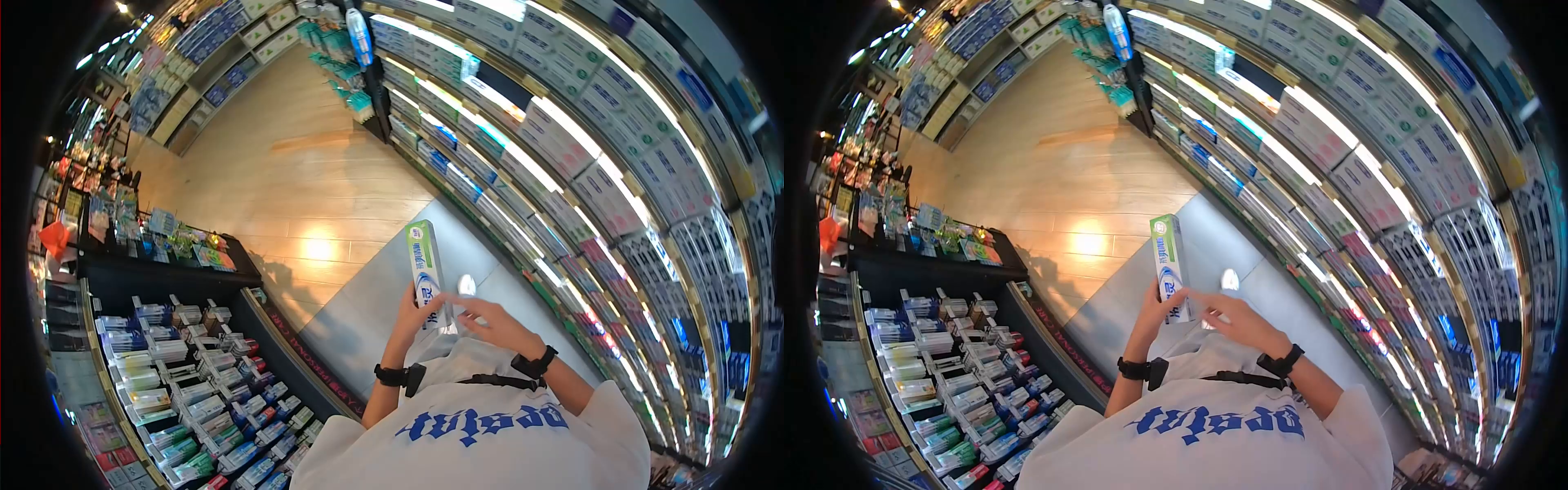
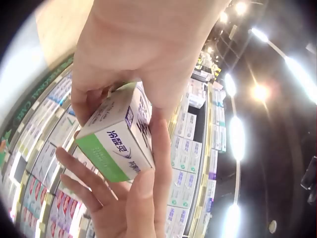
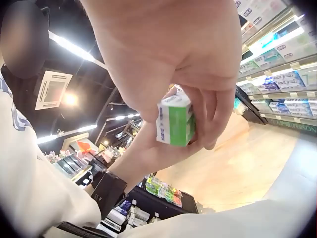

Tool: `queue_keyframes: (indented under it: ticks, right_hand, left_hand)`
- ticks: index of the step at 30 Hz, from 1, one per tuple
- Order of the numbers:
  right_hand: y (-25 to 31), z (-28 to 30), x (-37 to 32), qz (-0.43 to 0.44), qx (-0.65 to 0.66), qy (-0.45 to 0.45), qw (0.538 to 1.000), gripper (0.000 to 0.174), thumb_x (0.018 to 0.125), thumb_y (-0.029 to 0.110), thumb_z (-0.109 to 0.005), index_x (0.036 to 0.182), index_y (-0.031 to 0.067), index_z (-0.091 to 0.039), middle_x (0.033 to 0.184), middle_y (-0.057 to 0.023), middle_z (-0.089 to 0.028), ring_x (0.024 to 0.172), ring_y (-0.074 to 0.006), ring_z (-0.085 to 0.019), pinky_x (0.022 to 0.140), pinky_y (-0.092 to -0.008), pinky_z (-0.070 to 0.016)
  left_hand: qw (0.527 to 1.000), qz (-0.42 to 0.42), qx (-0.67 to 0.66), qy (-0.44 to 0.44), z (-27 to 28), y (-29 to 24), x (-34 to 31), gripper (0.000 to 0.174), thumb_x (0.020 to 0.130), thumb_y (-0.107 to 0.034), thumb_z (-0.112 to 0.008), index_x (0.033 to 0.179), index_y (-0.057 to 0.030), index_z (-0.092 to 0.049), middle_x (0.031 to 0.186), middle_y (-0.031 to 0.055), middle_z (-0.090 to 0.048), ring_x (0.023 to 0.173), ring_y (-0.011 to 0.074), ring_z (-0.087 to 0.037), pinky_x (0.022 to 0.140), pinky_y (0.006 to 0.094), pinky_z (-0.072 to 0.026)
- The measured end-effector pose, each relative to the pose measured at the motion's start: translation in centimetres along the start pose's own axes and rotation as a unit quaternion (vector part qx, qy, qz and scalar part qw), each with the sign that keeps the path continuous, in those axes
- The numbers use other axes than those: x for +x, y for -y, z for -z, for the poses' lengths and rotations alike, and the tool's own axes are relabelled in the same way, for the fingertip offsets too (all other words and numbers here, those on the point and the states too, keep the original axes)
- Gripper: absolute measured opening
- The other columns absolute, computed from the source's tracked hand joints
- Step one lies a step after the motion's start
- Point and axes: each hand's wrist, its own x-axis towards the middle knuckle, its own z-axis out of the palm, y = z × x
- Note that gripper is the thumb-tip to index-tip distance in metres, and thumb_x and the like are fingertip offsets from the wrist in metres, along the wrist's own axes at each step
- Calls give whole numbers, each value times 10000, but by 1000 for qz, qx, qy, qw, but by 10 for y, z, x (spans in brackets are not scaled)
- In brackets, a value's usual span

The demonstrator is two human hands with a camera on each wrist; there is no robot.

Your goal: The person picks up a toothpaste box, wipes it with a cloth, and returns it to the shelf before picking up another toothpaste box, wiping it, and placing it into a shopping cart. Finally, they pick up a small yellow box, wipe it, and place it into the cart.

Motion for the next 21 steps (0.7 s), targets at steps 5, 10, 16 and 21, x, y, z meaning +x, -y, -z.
queue_keyframes:
  ticks: [5,10,16,21]
  right_hand:
    - [-16,48,79,-9,72,-149,986,598,990,161,-627,1526,117,-365,1315,-183,-611,956,-198,-696,819,-307,-545]
    - [-43,92,170,-45,202,-160,965,680,1014,235,-604,1572,115,-233,1304,-206,-603,965,-220,-697,811,-305,-549]
    - [-55,117,285,-89,285,-87,950,559,1054,389,-500,1469,35,-383,1207,-152,-636,912,-203,-700,804,-301,-560]
    - [-41,132,365,-169,324,-14,931,606,1034,596,-376,1147,35,-575,952,-76,-672,741,-150,-677,704,-258,-557]
  left_hand:
    - [997,-39,65,-35,41,-40,26,744,807,-221,-847,1400,15,-465,1083,77,-632,938,134,-639,781,266,-536]
    - [987,-64,146,-22,77,-88,88,861,750,-241,-888,1474,-53,-461,1042,79,-608,907,156,-643,702,283,-546]
    - [949,-112,295,15,113,-172,162,774,723,-184,-901,1403,-51,-557,1083,60,-631,932,146,-616,809,282,-517]
    - [932,-124,336,59,141,-223,212,760,723,-135,-880,1404,-51,-553,1085,100,-647,926,170,-609,834,300,-502]
